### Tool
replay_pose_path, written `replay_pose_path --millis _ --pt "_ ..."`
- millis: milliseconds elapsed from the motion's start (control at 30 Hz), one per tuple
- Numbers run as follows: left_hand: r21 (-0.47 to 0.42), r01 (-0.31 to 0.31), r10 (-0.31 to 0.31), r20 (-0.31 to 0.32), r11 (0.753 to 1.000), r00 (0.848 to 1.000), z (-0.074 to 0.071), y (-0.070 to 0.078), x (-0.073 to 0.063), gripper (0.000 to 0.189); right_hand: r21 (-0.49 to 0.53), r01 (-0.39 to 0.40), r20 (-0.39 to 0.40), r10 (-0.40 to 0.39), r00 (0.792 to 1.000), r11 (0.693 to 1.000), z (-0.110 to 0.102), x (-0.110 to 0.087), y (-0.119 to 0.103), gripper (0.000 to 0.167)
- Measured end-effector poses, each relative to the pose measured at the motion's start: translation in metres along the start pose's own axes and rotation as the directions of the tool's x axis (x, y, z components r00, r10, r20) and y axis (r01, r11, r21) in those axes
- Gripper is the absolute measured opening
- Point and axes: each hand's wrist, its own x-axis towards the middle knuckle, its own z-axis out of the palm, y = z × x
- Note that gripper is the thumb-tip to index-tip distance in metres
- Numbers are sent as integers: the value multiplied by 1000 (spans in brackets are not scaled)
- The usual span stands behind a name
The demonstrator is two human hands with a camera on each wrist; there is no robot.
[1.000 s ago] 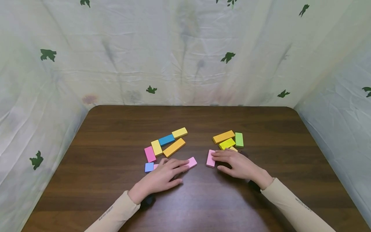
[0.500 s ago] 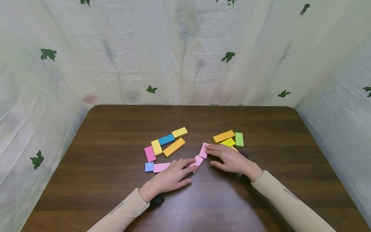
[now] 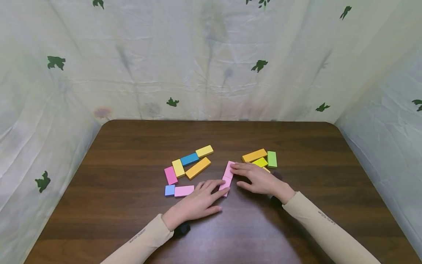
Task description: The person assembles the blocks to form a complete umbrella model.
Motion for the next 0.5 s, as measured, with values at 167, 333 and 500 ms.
replay_pose_path --millis 167,333,500 --pt "-32 1 -1 -4 999 1000 -3 -5 -5 57 12 21 -2 -21 1000 1000 0 -1 -2 47" --pt "-42 2 -2 12 999 1000 -3 -8 -7 55 24 3 22 -4 1000 1000 0 -2 -3 47" --pt "-37 5 -4 26 999 1000 -1 -6 -6 57 45 -8 26 7 1000 999 0 -1 -2 46"
